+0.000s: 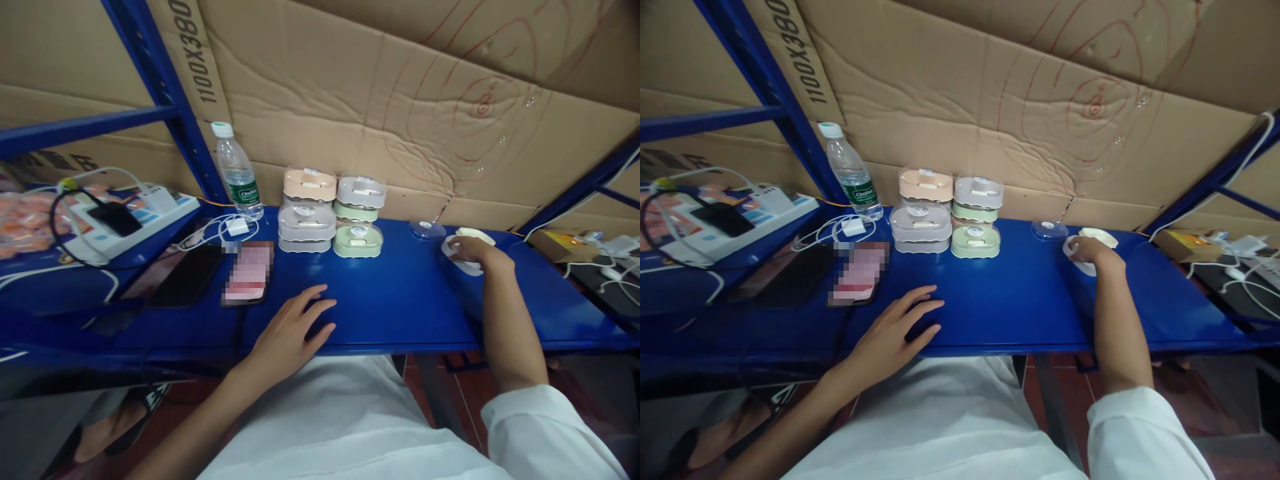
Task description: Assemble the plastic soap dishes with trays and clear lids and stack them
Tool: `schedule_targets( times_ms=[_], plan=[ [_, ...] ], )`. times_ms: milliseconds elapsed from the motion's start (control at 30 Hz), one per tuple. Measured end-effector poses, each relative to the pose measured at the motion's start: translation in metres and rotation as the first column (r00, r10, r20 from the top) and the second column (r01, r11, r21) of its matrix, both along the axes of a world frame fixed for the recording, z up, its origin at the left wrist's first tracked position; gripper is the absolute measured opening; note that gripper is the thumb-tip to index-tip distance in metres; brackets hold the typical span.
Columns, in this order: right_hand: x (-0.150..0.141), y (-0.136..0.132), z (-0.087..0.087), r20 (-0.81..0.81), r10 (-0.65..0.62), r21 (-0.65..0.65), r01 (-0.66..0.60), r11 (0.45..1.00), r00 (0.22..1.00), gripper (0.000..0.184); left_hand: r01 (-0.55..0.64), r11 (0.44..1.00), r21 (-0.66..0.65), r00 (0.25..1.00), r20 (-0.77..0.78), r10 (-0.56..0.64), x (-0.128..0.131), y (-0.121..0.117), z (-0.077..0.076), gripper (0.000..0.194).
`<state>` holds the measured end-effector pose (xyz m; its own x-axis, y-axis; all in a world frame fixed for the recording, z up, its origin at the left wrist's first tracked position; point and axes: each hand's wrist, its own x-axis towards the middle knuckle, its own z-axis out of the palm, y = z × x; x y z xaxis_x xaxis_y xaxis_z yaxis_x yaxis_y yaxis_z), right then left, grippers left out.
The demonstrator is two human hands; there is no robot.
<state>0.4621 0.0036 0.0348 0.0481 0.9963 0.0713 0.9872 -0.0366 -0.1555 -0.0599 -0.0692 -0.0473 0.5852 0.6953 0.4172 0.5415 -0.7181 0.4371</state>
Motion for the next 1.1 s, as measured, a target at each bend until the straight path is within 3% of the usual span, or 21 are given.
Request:
schedule_targets(
  times_ms=[133, 233, 267, 367, 400, 433, 567, 633, 767, 833, 900, 967, 1000, 1100],
  plan=[
    [-0.041, -0.01, 0.003, -0.129, 0.163, -0.204, -0.187, 0.961, 0.978, 0.041, 0.011, 1.0, -0.008, 1.0, -0.015, -0.011, 0.0, -0.001, 0.0, 0.036],
    [-0.1, -0.024, 0.007, -0.244, 0.348, -0.258, -0.406, 0.877, 0.905, 0.05, 0.019, 1.0, -0.015, 0.999, -0.029, -0.019, -0.002, -0.002, 0.001, 0.041],
    [-0.121, -0.03, 0.01, -0.285, 0.418, -0.255, -0.489, 0.834, 0.862, 0.048, 0.026, 1.0, -0.014, 0.999, -0.03, -0.026, -0.002, -0.003, 0.001, 0.044],
    [-0.175, -0.047, 0.018, -0.466, 0.624, -0.159, -0.753, 0.638, 0.627, 0.037, 0.057, 0.998, -0.006, 0.998, -0.008, -0.057, -0.003, -0.005, 0.003, 0.06],
    [-0.187, -0.05, 0.019, -0.525, 0.642, -0.103, -0.79, 0.604, 0.559, 0.036, 0.067, 0.998, 0.001, 0.998, 0.004, -0.067, -0.003, -0.005, 0.003, 0.066],
    [-0.196, -0.052, 0.019, -0.581, 0.63, -0.049, -0.794, 0.605, 0.516, 0.038, 0.079, 0.997, 0.016, 0.997, 0.015, -0.08, -0.003, -0.006, 0.003, 0.07],
    [-0.214, -0.049, 0.001, -0.771, 0.438, 0.011, -0.678, 0.735, 0.462, 0.05, 0.1, 0.981, 0.168, 0.994, 0.032, -0.107, -0.001, -0.007, 0.001, 0.069],
    [-0.219, -0.043, -0.014, -0.755, 0.425, 0.013, -0.636, 0.772, 0.499, 0.053, 0.139, 0.957, 0.256, 0.99, -0.017, -0.14, 0.001, -0.006, 0.001, 0.059],
    [-0.209, -0.024, -0.033, -0.322, 0.623, 0.287, -0.553, 0.782, 0.713, 0.035, 0.275, 0.929, 0.248, 0.959, -0.137, -0.247, 0.002, -0.003, 0.003, 0.037],
    [-0.185, -0.008, -0.034, -0.169, 0.528, 0.461, -0.406, 0.789, 0.832, 0.033, 0.291, 0.934, 0.207, 0.954, -0.136, -0.267, 0.002, -0.002, 0.004, 0.036],
    [-0.149, 0.011, -0.032, -0.159, 0.313, 0.549, -0.18, 0.816, 0.936, 0.038, 0.287, 0.94, 0.183, 0.955, -0.125, -0.268, 0.0, -0.002, 0.005, 0.038],
    [-0.109, 0.027, -0.032, -0.098, 0.054, 0.5, 0.002, 0.866, 0.994, 0.045, 0.272, 0.947, 0.169, 0.96, -0.11, -0.256, -0.001, -0.003, 0.006, 0.036],
    [-0.09, 0.032, -0.032, -0.025, -0.072, 0.404, 0.076, 0.912, 0.997, 0.051, 0.257, 0.953, 0.163, 0.965, -0.099, -0.243, -0.001, -0.003, 0.006, 0.034],
    [-0.051, 0.037, -0.034, 0.175, -0.235, 0.086, 0.222, 0.971, 0.956, 0.067, 0.191, 0.971, 0.147, 0.981, -0.046, -0.186, 0.0, -0.004, 0.003, 0.03]
  ],
)
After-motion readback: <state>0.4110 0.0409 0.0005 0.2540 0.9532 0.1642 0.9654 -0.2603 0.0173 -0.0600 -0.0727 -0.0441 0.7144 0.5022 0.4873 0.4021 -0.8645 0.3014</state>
